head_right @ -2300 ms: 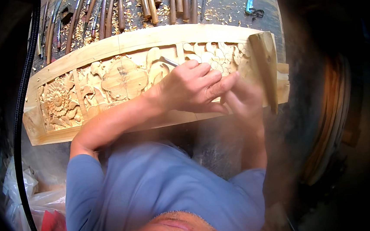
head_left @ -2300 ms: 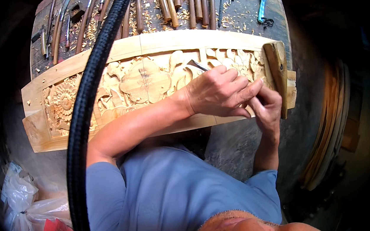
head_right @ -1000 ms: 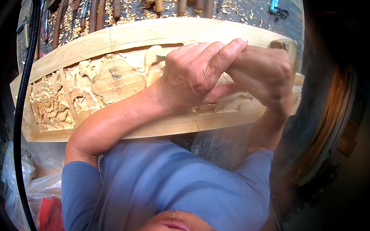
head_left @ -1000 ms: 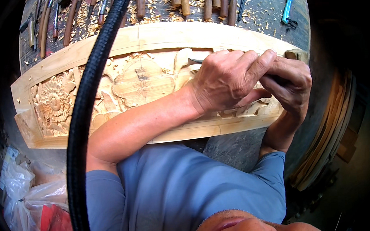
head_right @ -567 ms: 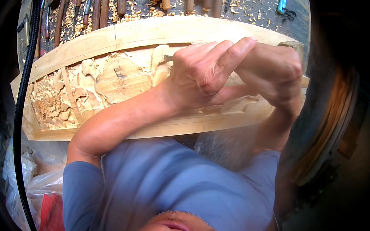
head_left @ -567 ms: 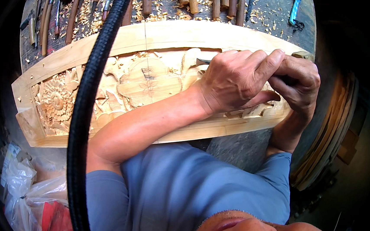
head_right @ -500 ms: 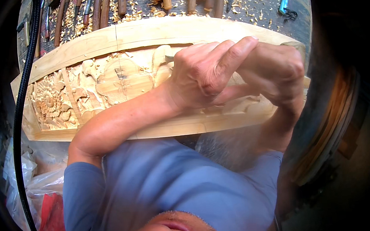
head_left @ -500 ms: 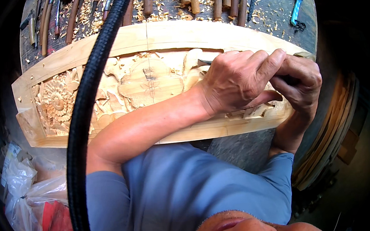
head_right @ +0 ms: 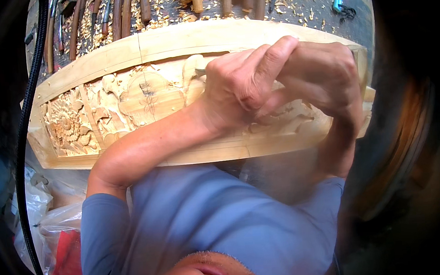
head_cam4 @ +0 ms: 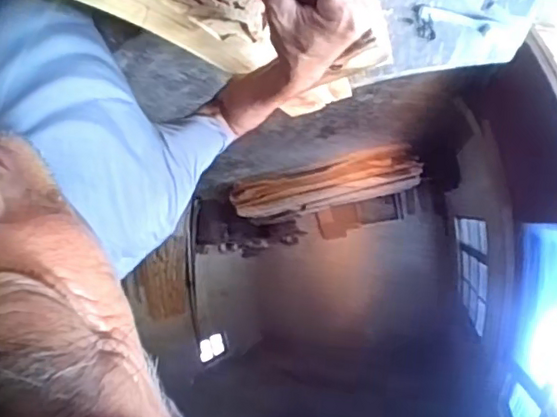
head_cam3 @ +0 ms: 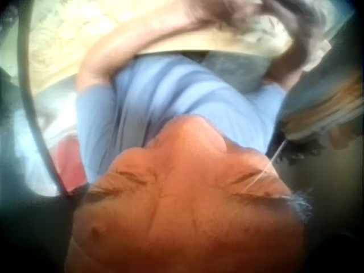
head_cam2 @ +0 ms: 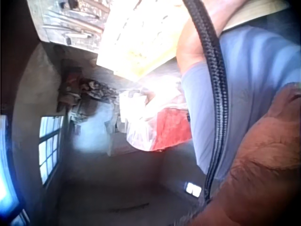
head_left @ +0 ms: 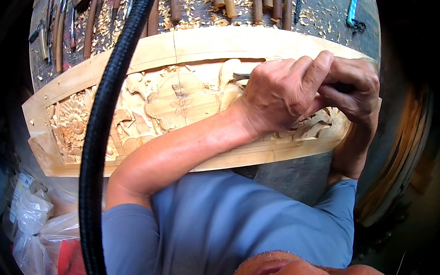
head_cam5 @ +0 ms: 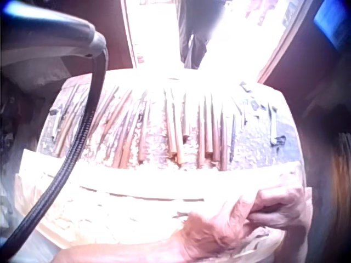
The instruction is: The person carves a floral design into a rectangular wooden board using a chisel and a mallet. They repeatedly strike the chisel to remove wood shavings and refine the details of the flower petals and leaves. The person occasionally pauses to brush away wood chips from the surface.
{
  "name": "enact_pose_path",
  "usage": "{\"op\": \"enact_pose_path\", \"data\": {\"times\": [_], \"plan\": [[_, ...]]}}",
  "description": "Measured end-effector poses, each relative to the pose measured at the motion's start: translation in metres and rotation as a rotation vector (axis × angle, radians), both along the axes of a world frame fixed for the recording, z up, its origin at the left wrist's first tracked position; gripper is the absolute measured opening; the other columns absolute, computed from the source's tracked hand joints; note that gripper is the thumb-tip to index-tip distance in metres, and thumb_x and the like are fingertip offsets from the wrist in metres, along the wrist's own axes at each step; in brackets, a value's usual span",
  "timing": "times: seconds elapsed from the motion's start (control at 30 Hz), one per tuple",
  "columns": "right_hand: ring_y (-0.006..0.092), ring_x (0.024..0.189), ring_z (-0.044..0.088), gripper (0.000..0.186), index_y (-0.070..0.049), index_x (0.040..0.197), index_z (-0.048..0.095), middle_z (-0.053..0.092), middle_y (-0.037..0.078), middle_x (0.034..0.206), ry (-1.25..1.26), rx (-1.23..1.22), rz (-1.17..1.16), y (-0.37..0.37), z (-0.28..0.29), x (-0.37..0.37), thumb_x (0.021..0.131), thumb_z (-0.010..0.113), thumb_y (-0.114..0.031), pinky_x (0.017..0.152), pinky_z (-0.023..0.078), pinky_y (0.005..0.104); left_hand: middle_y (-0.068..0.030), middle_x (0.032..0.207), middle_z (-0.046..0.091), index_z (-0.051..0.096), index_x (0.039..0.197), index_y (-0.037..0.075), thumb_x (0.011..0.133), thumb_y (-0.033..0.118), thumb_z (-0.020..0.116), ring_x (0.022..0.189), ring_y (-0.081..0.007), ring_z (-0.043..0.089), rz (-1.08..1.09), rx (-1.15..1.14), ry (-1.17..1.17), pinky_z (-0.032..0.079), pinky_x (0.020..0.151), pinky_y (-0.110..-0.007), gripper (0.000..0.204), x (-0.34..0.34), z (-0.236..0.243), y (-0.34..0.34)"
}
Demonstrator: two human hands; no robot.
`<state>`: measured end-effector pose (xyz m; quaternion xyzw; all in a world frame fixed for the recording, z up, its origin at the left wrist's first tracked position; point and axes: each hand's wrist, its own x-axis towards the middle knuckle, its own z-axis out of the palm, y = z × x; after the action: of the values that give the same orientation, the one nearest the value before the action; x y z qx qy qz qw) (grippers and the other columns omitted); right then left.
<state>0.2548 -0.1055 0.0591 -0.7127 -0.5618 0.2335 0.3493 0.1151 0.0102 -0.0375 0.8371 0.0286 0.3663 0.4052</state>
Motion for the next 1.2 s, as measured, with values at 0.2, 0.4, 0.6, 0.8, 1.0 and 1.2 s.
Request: {"op": "enact_pose_path", "data": {"times": [0.2, 0.4, 0.6, 0.8, 1.0, 1.2], "plan": [[0.0265, 0.062, 0.067, 0.019, 0.002, 0.084, 0.073, 0.067, 0.012, 0.075, -0.086, 0.039, 0.002, -0.010, 0.010, -0.003, 0.070, 0.085, -0.005, 0.059, 0.047, 0.0362, -0.0064, 0.094, 0.072, 0.053, 0.154, 0.004, 0.084, 0.049, 0.086, 0.073, -0.0203, 0.071, -0.061, 0.088, -0.110, 0.056, 0.060, -0.034, 0.090, 0.001, 0.001, 0.003], [0.0255, 0.064, 0.069, 0.018, 0.003, 0.087, 0.074, 0.068, 0.012, 0.075, -0.140, 0.052, 0.014, -0.013, 0.006, -0.002, 0.074, 0.085, -0.002, 0.060, 0.048, 0.0351, -0.0052, 0.092, 0.068, 0.051, 0.157, 0.003, 0.085, 0.052, 0.084, 0.074, -0.0188, 0.069, -0.076, 0.113, -0.097, 0.054, 0.061, -0.033, 0.093, 0.002, -0.002, 0.002], [0.0240, 0.065, 0.070, 0.018, 0.004, 0.090, 0.075, 0.070, 0.011, 0.077, -0.137, 0.054, 0.038, -0.009, 0.006, -0.005, 0.074, 0.083, 0.003, 0.061, 0.051, 0.0337, -0.0068, 0.097, 0.070, 0.053, 0.155, 0.002, 0.085, 0.049, 0.083, 0.076, -0.0201, 0.070, -0.109, 0.098, -0.051, 0.055, 0.062, -0.034, 0.090, -0.001, 0.000, 0.006], [0.0220, 0.066, 0.070, 0.016, 0.004, 0.090, 0.076, 0.070, 0.012, 0.076, -0.110, 0.065, -0.003, -0.009, 0.003, -0.006, 0.075, 0.082, 0.004, 0.062, 0.051, 0.0325, -0.0104, 0.106, 0.074, 0.053, 0.155, 0.001, 0.083, 0.045, 0.084, 0.081, -0.0237, 0.074, -0.125, 0.053, -0.015, 0.057, 0.065, -0.036, 0.090, -0.002, 0.002, 0.007], [0.0205, 0.065, 0.069, 0.015, 0.005, 0.089, 0.075, 0.070, 0.012, 0.076, -0.072, 0.000, -0.010, -0.001, 0.006, -0.004, 0.077, 0.082, 0.003, 0.062, 0.051, 0.0322, -0.0098, 0.099, 0.073, 0.053, 0.155, 0.002, 0.081, 0.044, 0.088, 0.078, -0.0248, 0.074, -0.085, -0.003, -0.035, 0.057, 0.064, -0.036, 0.092, -0.001, 0.000, 0.006], [0.0192, 0.064, 0.067, 0.015, 0.004, 0.088, 0.074, 0.067, 0.011, 0.075, -0.046, -0.012, -0.029, 0.008, 0.004, -0.001, 0.077, 0.084, 0.002, 0.061, 0.050, 0.0326, -0.0090, 0.091, 0.064, 0.054, 0.151, -0.001, 0.079, 0.047, 0.089, 0.072, -0.0246, 0.069, 0.005, 0.014, -0.069, 0.056, 0.061, -0.036, 0.093, 0.002, 0.001, 0.004]]}}
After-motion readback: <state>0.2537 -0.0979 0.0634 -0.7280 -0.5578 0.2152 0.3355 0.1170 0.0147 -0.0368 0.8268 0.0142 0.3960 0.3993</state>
